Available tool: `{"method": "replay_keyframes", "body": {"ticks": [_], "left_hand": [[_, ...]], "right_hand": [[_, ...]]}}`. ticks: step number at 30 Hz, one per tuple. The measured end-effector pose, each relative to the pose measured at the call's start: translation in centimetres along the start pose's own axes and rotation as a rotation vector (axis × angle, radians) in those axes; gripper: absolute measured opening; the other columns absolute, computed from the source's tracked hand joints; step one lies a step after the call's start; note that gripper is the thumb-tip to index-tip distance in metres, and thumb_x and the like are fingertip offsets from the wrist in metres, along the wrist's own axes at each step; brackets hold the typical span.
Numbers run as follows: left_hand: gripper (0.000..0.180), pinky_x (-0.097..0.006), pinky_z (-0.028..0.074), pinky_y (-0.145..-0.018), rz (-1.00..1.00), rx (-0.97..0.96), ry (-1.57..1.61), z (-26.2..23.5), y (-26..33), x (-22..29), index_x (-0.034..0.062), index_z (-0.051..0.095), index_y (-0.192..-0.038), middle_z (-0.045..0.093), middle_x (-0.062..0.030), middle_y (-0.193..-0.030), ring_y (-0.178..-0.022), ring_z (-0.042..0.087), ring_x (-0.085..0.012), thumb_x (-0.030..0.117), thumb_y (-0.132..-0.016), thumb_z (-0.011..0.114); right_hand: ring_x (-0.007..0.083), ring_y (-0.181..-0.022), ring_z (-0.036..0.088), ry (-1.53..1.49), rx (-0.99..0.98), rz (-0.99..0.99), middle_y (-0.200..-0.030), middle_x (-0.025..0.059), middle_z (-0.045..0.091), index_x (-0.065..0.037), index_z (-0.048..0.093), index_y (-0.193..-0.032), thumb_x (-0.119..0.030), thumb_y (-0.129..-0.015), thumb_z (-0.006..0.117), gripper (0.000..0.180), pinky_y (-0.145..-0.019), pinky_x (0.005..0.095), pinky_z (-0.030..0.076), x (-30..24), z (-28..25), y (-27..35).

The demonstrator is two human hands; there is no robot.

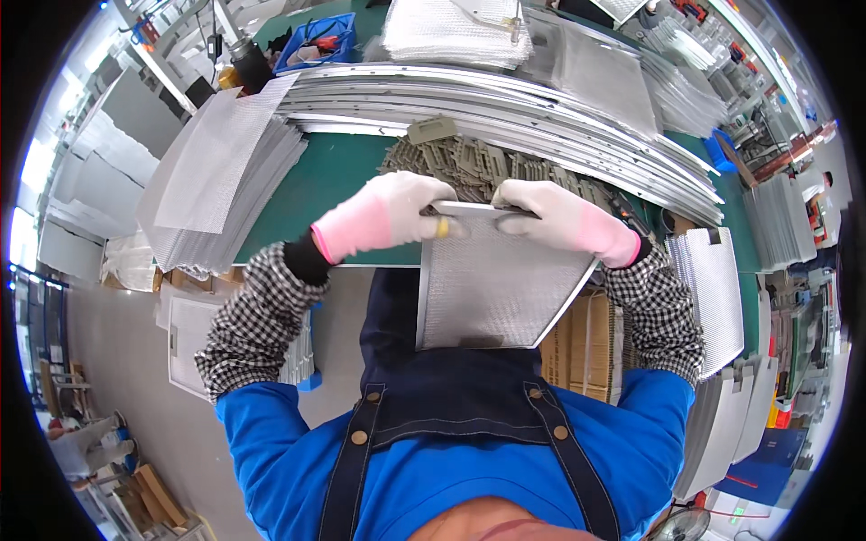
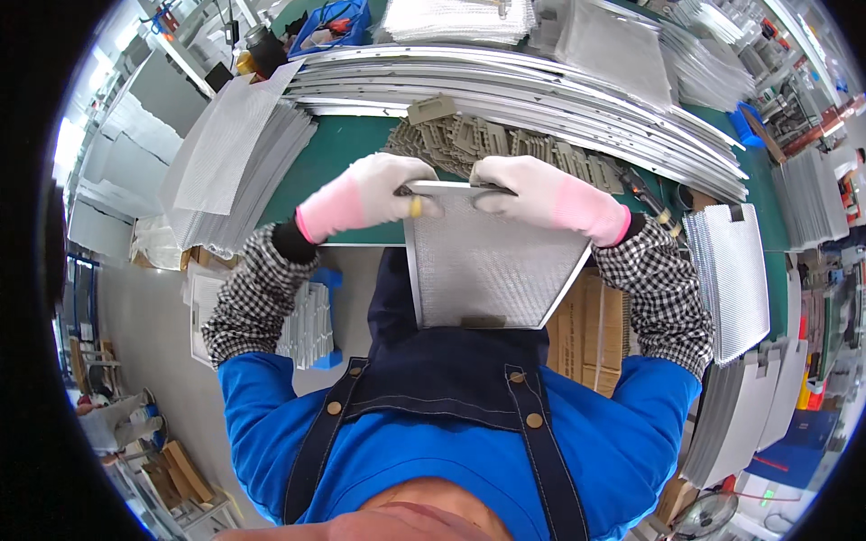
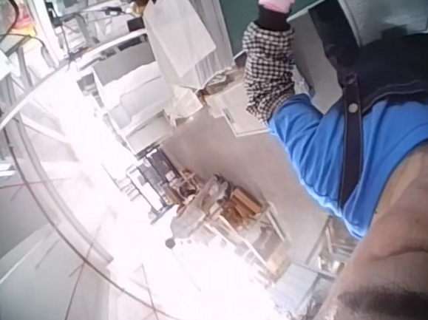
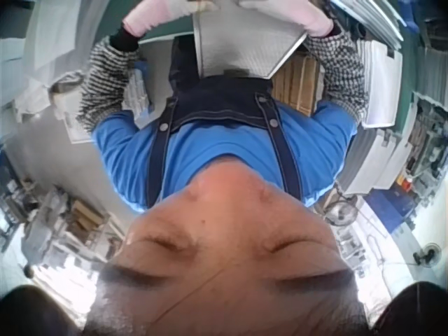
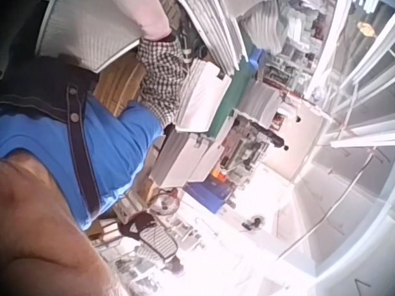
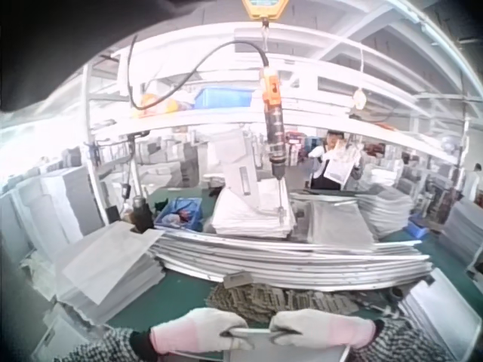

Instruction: The person assembles air filters by hand at a workbench. They pick up a mesh filter sheet, place a small cardboard insert onto it, and then fit a white plastic frame around the mesh. The completed filter is placed into a white plastic casing, which is then set aside. The process is repeated for multiple units.

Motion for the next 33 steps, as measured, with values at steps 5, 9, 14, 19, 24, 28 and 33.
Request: {"method": "replay_keyframes", "body": {"ticks": [5,9,14,19,24,28,33], "left_hand": [[0.024,-0.034,0.057,-0.077,-0.036,0.441,0.164,1.5,2.1,0.8,0.006,0.075,-0.102,0.074,-0.0117,-0.094,-0.087,0.073,-0.0277,0.021,-0.084,0.081],[0.093,-0.039,0.056,-0.099,0.097,0.691,0.546,2.7,2.8,2.2,0.0039,0.039,-0.152,0.06,-0.0132,-0.14,-0.118,0.066,-0.0251,0.006,-0.073,0.087],[0.115,-0.04,0.051,-0.104,0.13,0.73,0.505,2.6,2.9,3.3,0.0075,0.021,-0.16,0.043,-0.016,-0.154,-0.128,0.058,-0.0263,0.007,-0.067,0.089],[0.116,-0.038,0.054,-0.098,0.123,0.877,0.743,2.8,4.0,2.2,0.0079,0.013,-0.161,0.042,-0.0176,-0.152,-0.122,0.059,-0.0254,0.005,-0.071,0.085],[0.05,-0.025,0.05,-0.077,-0.005,0.757,0.635,3.1,6.3,2.2,0.0046,0.065,-0.129,0.065,-0.0064,-0.106,-0.089,0.062,-0.0125,0.008,-0.082,0.08],[0.026,-0.022,0.047,-0.07,-0.101,0.583,0.617,1.8,7.4,3.2,0.0072,0.077,-0.11,0.066,-0.0017,-0.087,-0.076,0.062,-0.0102,0.005,-0.083,0.077],[0.022,-0.024,0.051,-0.077,-0.272,0.568,0.755,2.3,7.1,0.6,-0.0021,0.072,-0.111,0.071,-0.0023,-0.094,-0.082,0.062,-0.0064,0.008,-0.092,0.073]], "right_hand": [[0.0322,-0.088,0.065,-0.091,-0.035,-0.028,-0.093,0.0179,0.063,0.0,0.063,-0.108,-0.012,-0.09,0.07,0.023,-0.079,0.0397,0.051,-0.9,0.3,0.4],[0.0305,-0.087,0.064,-0.096,-0.048,-0.129,-0.091,0.015,0.06,0.001,0.062,-0.105,-0.008,-0.088,0.071,0.021,-0.078,0.0378,0.05,-1.3,0.7,0.6],[0.0285,-0.088,0.063,-0.11,-0.053,-0.07,-0.093,0.0138,0.059,0.001,0.062,-0.103,-0.007,-0.088,0.071,0.02,-0.081,0.0371,0.05,-1.2,0.4,1.6],[0.03,-0.092,0.061,-0.125,-0.063,-0.087,-0.099,0.0147,0.057,-0.006,0.061,-0.132,-0.007,-0.092,0.066,0.04,-0.085,0.0379,0.049,-1.7,1.1,1.9],[0.0249,-0.095,0.058,-0.181,-0.284,-0.034,-0.103,0.0115,0.055,-0.011,0.053,-0.148,-0.015,-0.096,0.063,0.053,-0.087,0.0359,0.047,-1.5,1.8,2.4],[0.022,-0.095,0.057,-0.197,-0.396,0.064,-0.102,0.0097,0.054,-0.007,0.055,-0.146,-0.017,-0.095,0.065,0.052,-0.086,0.0348,0.046,-0.9,2.4,2.7],[0.0255,-0.106,0.062,-0.315,-0.287,0.031,-0.107,0.0135,0.063,-0.005,0.056,-0.144,-0.015,-0.094,0.064,0.052,-0.096,0.0356,0.048,-1.2,2.2,1.0]]}}
Point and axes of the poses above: each hand's wrist, its own y-axis away from the middle knuckle, its own z-axis out of the palm, x = y × z, the point moved 10 cm from there along -y, towards the middle knuckle
